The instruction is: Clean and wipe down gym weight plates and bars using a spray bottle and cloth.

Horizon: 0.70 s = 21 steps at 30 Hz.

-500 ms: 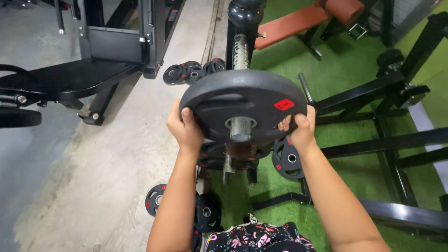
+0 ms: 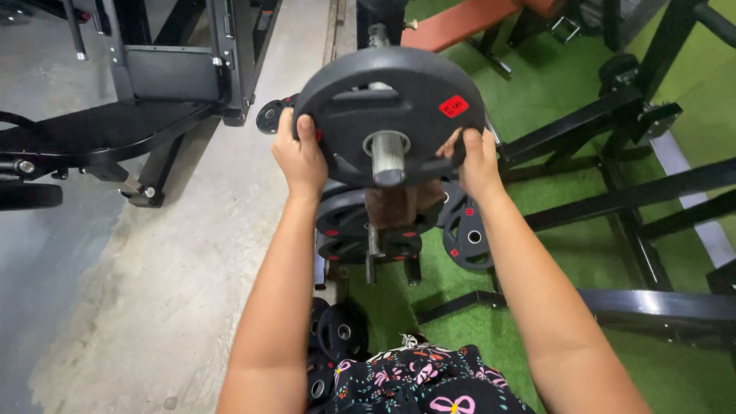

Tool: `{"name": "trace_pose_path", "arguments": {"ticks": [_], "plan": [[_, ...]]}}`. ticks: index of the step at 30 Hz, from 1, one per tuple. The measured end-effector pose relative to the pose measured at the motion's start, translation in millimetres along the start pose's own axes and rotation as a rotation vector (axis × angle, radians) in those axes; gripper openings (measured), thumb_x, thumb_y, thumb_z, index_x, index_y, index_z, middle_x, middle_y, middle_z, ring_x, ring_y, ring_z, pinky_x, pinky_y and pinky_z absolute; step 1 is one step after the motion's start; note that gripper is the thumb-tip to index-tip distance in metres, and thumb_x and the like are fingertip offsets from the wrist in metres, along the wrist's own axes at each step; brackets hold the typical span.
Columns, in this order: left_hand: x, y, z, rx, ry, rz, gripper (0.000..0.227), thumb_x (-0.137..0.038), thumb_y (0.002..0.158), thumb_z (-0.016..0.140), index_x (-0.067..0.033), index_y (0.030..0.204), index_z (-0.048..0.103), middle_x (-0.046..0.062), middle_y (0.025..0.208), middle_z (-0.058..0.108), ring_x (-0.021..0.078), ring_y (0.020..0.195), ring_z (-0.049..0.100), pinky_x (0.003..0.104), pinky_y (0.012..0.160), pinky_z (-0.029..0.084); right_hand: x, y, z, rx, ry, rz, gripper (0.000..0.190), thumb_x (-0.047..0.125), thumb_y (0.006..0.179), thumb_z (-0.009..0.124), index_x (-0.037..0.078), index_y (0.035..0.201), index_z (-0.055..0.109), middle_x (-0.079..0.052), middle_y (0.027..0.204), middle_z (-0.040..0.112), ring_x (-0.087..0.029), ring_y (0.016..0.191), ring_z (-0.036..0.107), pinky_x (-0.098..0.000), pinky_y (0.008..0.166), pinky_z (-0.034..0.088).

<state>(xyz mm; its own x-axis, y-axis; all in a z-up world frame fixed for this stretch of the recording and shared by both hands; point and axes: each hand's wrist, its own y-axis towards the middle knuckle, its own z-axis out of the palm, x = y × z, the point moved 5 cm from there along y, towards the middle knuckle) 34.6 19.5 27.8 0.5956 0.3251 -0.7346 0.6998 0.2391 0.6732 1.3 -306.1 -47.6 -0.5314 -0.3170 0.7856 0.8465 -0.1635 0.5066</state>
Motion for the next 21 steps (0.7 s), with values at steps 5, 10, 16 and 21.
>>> {"name": "trace_pose_path", "arguments": {"ticks": [5, 10, 16, 21], "plan": [[-26.4, 4.9, -13.7, 0.128, -0.102, -0.019, 0.044, -0.046, 0.107, 0.054, -0.0039, 0.118, 0.061, 0.012, 0.095, 0.067, 0.0249, 0.088, 0.065, 0.035, 0.083, 0.052, 42.7, -6.8, 28.6, 0.110, -0.165, 0.063, 0.056, 0.058, 0.103, 0.054, 0.005, 0.120, 0.056, -0.005, 0.112, 0.064, -0.016, 0.104, 0.062, -0.0334, 0.095, 0.050], [-99.9, 21.6, -23.6, 0.110, -0.034, 0.204, 0.043, -0.029, 0.103, 0.068, -0.0046, 0.136, 0.056, 0.013, 0.130, 0.063, 0.0290, 0.123, 0.060, 0.040, 0.109, 0.045, 64.5, 9.1, 20.4, 0.122, -0.057, 0.060, 0.059, 0.056, 0.107, 0.050, 0.007, 0.139, 0.051, -0.003, 0.131, 0.062, -0.016, 0.124, 0.058, -0.0346, 0.109, 0.048], [-181.9, 40.7, 16.6, 0.102, 0.227, 0.537, 0.038, -0.028, 0.099, 0.079, -0.0102, 0.128, 0.062, 0.011, 0.134, 0.060, 0.0317, 0.132, 0.052, 0.044, 0.117, 0.039, 100.2, 60.9, 33.2, 0.045, -0.208, 0.003, 0.047, 0.046, 0.109, 0.052, 0.008, 0.137, 0.055, -0.003, 0.126, 0.065, -0.016, 0.121, 0.059, -0.0332, 0.102, 0.047], [-211.1, 48.3, 69.9, 0.121, 0.353, 0.621, 0.028, -0.036, 0.096, 0.079, -0.0113, 0.106, 0.069, 0.011, 0.113, 0.065, 0.0335, 0.115, 0.057, 0.047, 0.102, 0.043, 80.9, 115.0, 35.7, 0.058, -0.287, 0.015, 0.038, 0.031, 0.106, 0.063, 0.008, 0.136, 0.057, -0.004, 0.124, 0.066, -0.015, 0.116, 0.064, -0.0312, 0.093, 0.051]]}}
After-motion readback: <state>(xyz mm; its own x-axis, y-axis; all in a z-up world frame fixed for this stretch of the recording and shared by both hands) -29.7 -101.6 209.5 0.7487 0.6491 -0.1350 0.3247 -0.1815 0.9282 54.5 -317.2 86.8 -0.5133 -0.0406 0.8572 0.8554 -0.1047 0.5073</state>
